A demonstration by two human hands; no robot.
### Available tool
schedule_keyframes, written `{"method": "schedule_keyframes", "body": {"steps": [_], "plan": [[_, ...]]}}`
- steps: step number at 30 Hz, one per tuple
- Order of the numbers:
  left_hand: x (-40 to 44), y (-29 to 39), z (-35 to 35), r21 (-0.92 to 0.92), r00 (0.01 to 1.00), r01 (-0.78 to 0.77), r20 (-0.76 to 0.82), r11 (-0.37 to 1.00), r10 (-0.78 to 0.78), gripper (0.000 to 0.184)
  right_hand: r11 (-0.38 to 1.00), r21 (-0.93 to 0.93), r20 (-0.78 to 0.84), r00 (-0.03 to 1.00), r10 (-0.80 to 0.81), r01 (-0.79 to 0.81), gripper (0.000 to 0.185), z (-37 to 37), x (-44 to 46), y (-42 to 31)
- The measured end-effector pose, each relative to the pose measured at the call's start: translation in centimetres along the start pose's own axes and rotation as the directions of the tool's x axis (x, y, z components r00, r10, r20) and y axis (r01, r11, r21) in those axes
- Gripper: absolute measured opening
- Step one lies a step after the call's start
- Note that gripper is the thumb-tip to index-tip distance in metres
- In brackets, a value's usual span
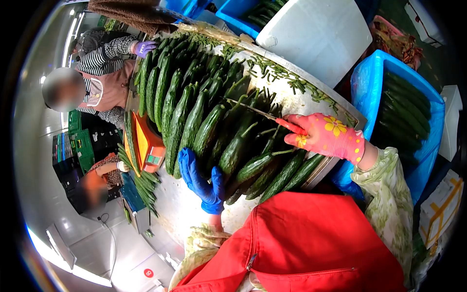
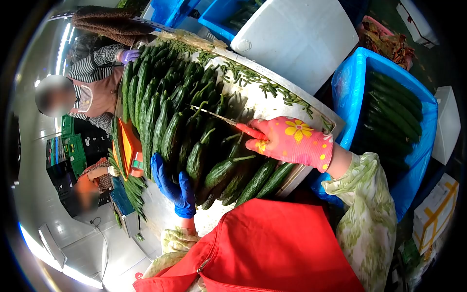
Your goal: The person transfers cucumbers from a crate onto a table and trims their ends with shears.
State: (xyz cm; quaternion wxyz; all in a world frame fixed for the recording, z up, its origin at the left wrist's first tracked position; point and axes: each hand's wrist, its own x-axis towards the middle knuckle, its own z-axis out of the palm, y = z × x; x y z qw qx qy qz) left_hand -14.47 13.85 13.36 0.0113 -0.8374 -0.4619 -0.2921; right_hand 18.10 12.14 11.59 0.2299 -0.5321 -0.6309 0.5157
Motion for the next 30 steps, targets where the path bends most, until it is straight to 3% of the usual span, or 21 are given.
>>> {"method": "schedule_keyframes", "body": {"steps": [8,14,15,18,21,25,30], "plan": [[0.0,0.0,-0.1,0.011,1.000,-0.001,0.009,1.000,0.001,0.059,0.999,-0.027,-0.046,0.999,0.016,-0.018,0.039,0.8,0.0,0.4],[0.0,-0.1,-0.1,0.027,1.000,0.002,0.013,1.000,-0.003,0.059,0.992,0.110,-0.140,0.987,0.077,-0.062,0.036,0.0,-2.1,-0.6],[0.0,-0.1,-0.1,0.025,1.000,0.000,0.011,1.000,0.000,0.059,0.981,0.171,-0.098,0.989,0.111,-0.094,0.041,-0.4,-2.4,-0.6],[0.0,0.0,-0.1,0.024,1.000,0.004,0.007,1.000,-0.004,0.059,0.981,0.074,-0.004,0.984,0.178,-0.178,0.042,-1.4,-2.5,-1.3],[0.2,0.2,-0.3,0.033,0.999,-0.007,0.040,0.999,0.006,0.054,0.988,-0.046,0.024,0.989,0.147,-0.146,0.041,-1.2,-1.6,-0.8],[0.1,-0.1,-0.1,0.014,1.000,-0.015,0.005,1.000,0.015,0.058,0.999,0.028,0.001,0.999,0.035,-0.035,0.048,-0.9,-0.7,-1.0],[0.2,0.0,-0.1,0.021,1.000,-0.009,0.008,1.000,0.009,0.058,0.991,0.026,0.008,0.991,0.130,-0.130,0.045,-0.5,0.1,-0.6]]}}
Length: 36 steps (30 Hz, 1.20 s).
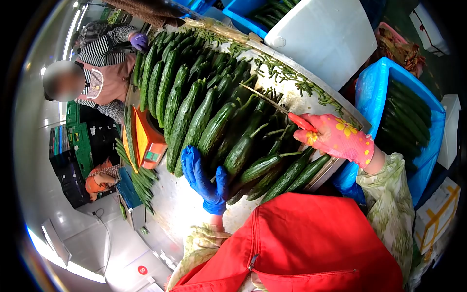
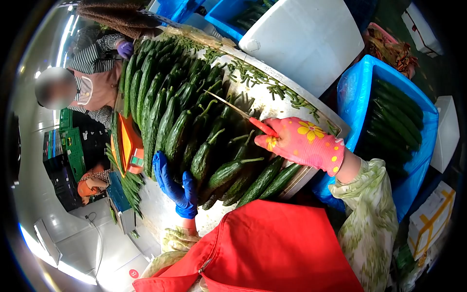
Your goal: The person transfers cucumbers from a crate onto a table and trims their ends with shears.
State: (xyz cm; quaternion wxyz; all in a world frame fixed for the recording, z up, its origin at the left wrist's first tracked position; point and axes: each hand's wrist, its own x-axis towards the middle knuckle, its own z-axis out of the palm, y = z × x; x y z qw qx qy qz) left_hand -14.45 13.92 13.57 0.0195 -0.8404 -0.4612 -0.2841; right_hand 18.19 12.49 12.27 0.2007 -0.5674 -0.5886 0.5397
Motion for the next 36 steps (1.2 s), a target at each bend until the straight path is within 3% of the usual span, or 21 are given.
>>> {"method": "schedule_keyframes", "body": {"steps": [5,8,11,18,27,30,33,36], "plan": [[0.0,0.1,0.0,0.012,1.000,0.011,0.008,1.000,-0.011,0.057,0.997,-0.025,-0.089,0.993,-0.081,0.079,0.035,0.1,0.2,0.6],[-0.1,0.1,0.0,-0.004,0.999,0.023,0.034,1.000,-0.023,0.058,0.994,-0.046,-0.153,0.982,-0.107,0.101,0.038,-0.1,0.7,1.2],[-0.2,0.3,0.0,-0.037,0.998,0.049,0.051,0.998,-0.047,0.058,0.998,0.056,0.031,0.999,0.037,-0.039,0.042,-2.3,1.9,0.6],[-0.3,0.0,0.2,-0.043,0.998,0.039,0.051,0.998,-0.037,0.060,0.967,0.187,0.342,0.934,0.102,-0.174,0.043,-4.8,4.9,0.4],[0.0,0.4,0.0,-0.013,0.997,0.042,0.060,0.999,-0.041,0.059,0.956,0.195,0.303,0.941,0.152,-0.217,0.044,-4.0,5.0,-1.0],[-0.1,0.4,0.0,-0.016,0.998,0.041,0.052,0.999,-0.040,0.057,0.963,0.175,0.248,0.956,0.156,-0.203,0.042,-3.4,4.9,-1.5],[-0.2,0.3,0.2,-0.039,0.998,0.040,0.039,0.998,-0.039,0.056,0.983,0.169,0.147,0.988,0.048,-0.073,0.037,-1.2,5.6,0.3],[-0.5,-0.2,0.3,-0.046,0.999,0.033,0.032,0.998,-0.032,0.057,0.965,0.231,0.110,0.989,0.097,-0.120,0.035,-2.7,3.7,-0.4]]}}
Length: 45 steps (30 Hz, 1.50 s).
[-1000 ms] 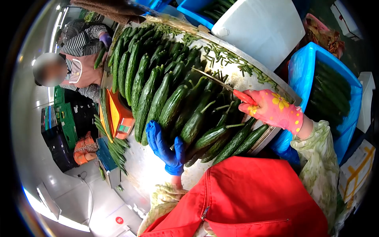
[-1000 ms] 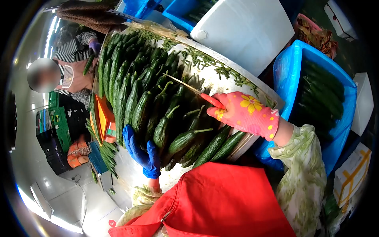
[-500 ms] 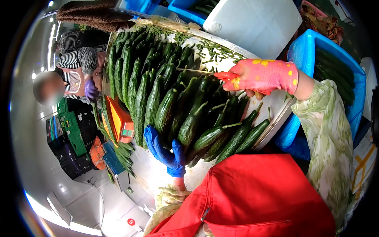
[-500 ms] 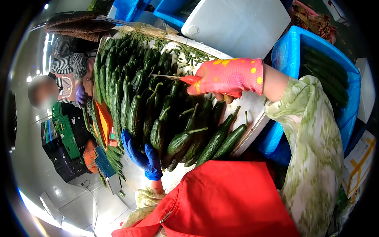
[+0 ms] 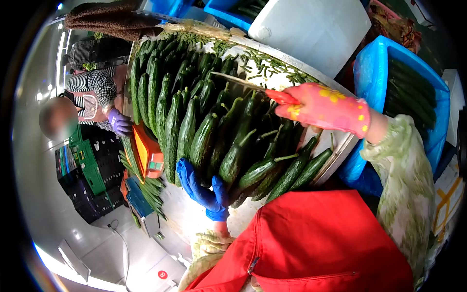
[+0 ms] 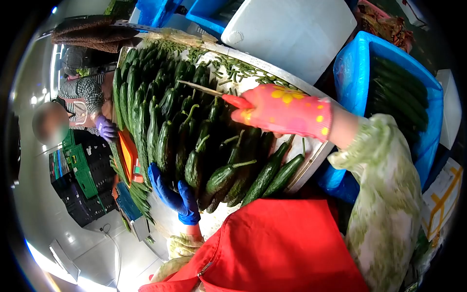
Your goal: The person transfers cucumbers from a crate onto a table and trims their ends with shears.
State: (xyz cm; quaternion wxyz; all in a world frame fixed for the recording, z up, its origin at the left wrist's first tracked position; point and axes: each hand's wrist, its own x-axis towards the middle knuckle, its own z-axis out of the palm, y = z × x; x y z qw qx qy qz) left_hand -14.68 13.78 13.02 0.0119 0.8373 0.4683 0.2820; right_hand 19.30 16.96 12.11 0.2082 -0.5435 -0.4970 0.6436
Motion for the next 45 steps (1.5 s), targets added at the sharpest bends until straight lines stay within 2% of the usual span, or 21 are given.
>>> {"method": "schedule_keyframes", "body": {"steps": [4,7,9,11,14,16,17,22,25,27,28,31,34,36,39,45], "plan": [[0.3,0.6,-0.3,0.063,0.998,0.044,0.044,0.997,-0.047,0.058,0.990,-0.087,0.076,0.990,0.121,-0.114,0.043,-2.6,-2.0,-0.8],[-0.1,0.3,0.0,0.045,0.997,0.077,0.019,0.996,-0.078,0.060,0.970,-0.127,0.217,0.949,0.230,-0.207,0.045,-5.0,-1.9,-1.9],[-0.4,0.1,0.1,0.040,0.996,0.084,0.004,0.996,-0.084,0.061,0.966,-0.259,0.218,0.975,0.040,0.018,0.045,-5.5,-1.0,0.2],[-0.8,-0.1,0.1,0.054,0.993,0.118,0.002,0.992,-0.118,0.064,0.879,-0.420,0.201,0.968,-0.151,0.225,0.041,-5.4,-0.1,1.9],[-0.8,0.2,0.1,0.066,0.982,0.189,-0.013,0.980,-0.188,0.071,0.777,-0.572,0.135,0.965,-0.226,0.262,0.035,-5.0,0.6,2.5],[-0.9,0.2,0.3,0.049,0.974,0.223,-0.048,0.974,-0.221,0.072,0.827,-0.500,0.205,0.963,-0.175,0.257,0.032,-5.0,0.8,2.6],[-1.0,0.2,0.3,0.042,0.970,0.240,-0.054,0.970,-0.238,0.077,0.853,-0.457,0.210,0.962,-0.172,0.253,0.032,-5.0,0.8,2.8],[-1.3,0.6,-0.2,0.019,0.915,0.402,-0.022,0.915,-0.402,0.085,0.934,-0.298,0.310,0.945,-0.102,0.199,0.033,-5.2,2.2,2.8],[-1.7,0.7,-0.5,0.021,0.883,0.470,-0.020,0.883,-0.469,0.085,0.895,-0.372,0.224,0.960,-0.169,0.245,0.035,-4.4,3.0,3.4],[-2.1,0.6,-0.8,0.032,0.835,0.550,-0.026,0.835,-0.549,0.084,0.843,-0.430,0.149,0.946,-0.287,0.324,0.046,-3.9,3.0,3.7],[-2.1,0.7,-0.8,0.036,0.808,0.590,-0.030,0.807,-0.589,0.084,0.836,-0.443,0.143,0.946,-0.290,0.323,0.048,-3.8,3.0,3.6],[-1.9,0.9,-1.1,0.028,0.826,0.561,0.036,0.827,-0.562,0.082,0.801,-0.513,0.155,0.951,-0.267,0.309,0.056,-3.4,2.8,3.5],[-2.3,0.6,-1.0,0.017,0.863,0.505,0.009,0.863,-0.505,0.082,0.738,-0.593,0.077,0.935,-0.346,0.322,0.047,-2.6,2.9,3.8],[-1.6,0.9,-0.6,-0.018,0.868,0.495,-0.024,0.868,-0.496,0.082,0.724,-0.606,0.067,0.928,-0.366,0.329,0.049,-2.3,2.9,3.9],[-0.7,1.0,-0.5,-0.050,0.861,0.508,0.053,0.860,-0.506,0.082,0.739,-0.587,0.064,0.929,-0.364,0.330,0.052,-2.0,3.0,4.1],[-2.8,0.3,-0.9,-0.085,0.855,0.518,0.008,0.851,-0.519,0.082,0.725,-0.613,0.079,0.937,-0.341,0.315,0.055,-1.5,3.2,3.9]]}}
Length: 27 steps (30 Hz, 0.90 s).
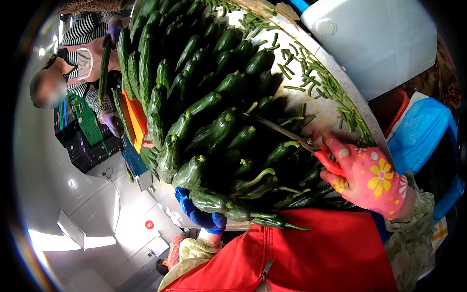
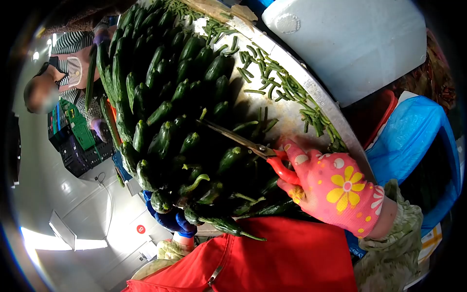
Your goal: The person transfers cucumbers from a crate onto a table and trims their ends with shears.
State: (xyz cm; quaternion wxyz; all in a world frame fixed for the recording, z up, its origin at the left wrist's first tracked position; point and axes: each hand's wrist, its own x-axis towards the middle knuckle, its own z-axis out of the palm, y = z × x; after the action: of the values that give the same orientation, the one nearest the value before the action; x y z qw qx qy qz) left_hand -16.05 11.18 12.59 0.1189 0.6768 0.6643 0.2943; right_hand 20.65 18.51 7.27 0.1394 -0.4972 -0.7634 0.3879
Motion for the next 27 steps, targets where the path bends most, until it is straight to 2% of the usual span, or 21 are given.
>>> {"method": "schedule_keyframes", "body": {"steps": [4,7,9,10,13,14,17,18,19,21,24,27], "plan": [[-0.7,-0.5,-0.7,0.098,1.000,0.008,0.016,0.995,-0.009,0.082,0.996,0.037,0.086,0.993,0.077,-0.081,0.061,0.6,0.0,-0.2],[-0.6,-0.8,-0.8,0.183,0.997,-0.070,0.026,0.981,0.067,0.082,0.999,-0.025,0.008,1.000,0.029,-0.029,0.053,1.3,0.2,-0.1],[-0.4,-0.9,-0.6,0.266,0.992,-0.129,0.032,0.955,0.125,0.082,0.995,0.092,-0.024,0.999,0.040,-0.038,0.050,1.5,0.1,0.0],[-0.1,-0.5,-0.6,0.241,0.996,-0.086,0.050,0.967,0.076,0.081,0.987,0.152,-0.035,0.998,0.050,-0.045,0.049,1.6,-0.2,0.1],[0.2,-0.3,-0.4,0.240,0.990,-0.142,0.048,0.960,0.135,0.079,0.992,0.107,-0.111,0.993,-0.048,0.060,0.044,0.3,-2.0,0.6],[-0.2,-0.5,-0.6,0.215,0.995,-0.097,0.039,0.972,0.091,0.079,0.969,0.244,-0.102,0.995,-0.010,0.035,0.042,-0.3,-2.8,0.8],[-0.9,-0.9,-0.6,0.104,1.000,-0.021,0.014,0.994,0.019,0.078,0.973,0.198,0.132,0.987,0.093,-0.118,0.041,-2.2,-5.0,0.8],[-0.3,-0.4,-0.1,0.048,0.999,-0.035,0.004,0.998,0.034,0.078,0.929,0.296,0.213,0.964,0.161,-0.221,0.044,-2.6,-4.9,0.3],[0.0,-0.2,0.1,-0.007,0.999,-0.050,-0.006,0.999,0.050,0.077,0.918,0.305,0.233,0.954,0.188,-0.255,0.044,-2.5,-5.0,0.2],[-0.9,-0.5,-0.6,0.063,1.000,0.018,0.011,0.998,-0.019,0.076,0.891,0.322,0.277,0.931,0.236,-0.321,0.046,-2.1,-5.2,0.0],[-1.4,-1.4,-0.8,0.073,0.999,-0.041,0.000,0.996,0.041,0.076,0.929,0.288,0.141,0.970,0.197,-0.231,0.046,-1.5,-5.1,-0.4],[-1.2,-1.6,-0.8,0.065,0.995,-0.100,0.018,0.993,0.099,0.075,0.922,0.273,0.199,0.954,0.224,-0.274,0.044,-2.9,-4.4,-0.9]]}}
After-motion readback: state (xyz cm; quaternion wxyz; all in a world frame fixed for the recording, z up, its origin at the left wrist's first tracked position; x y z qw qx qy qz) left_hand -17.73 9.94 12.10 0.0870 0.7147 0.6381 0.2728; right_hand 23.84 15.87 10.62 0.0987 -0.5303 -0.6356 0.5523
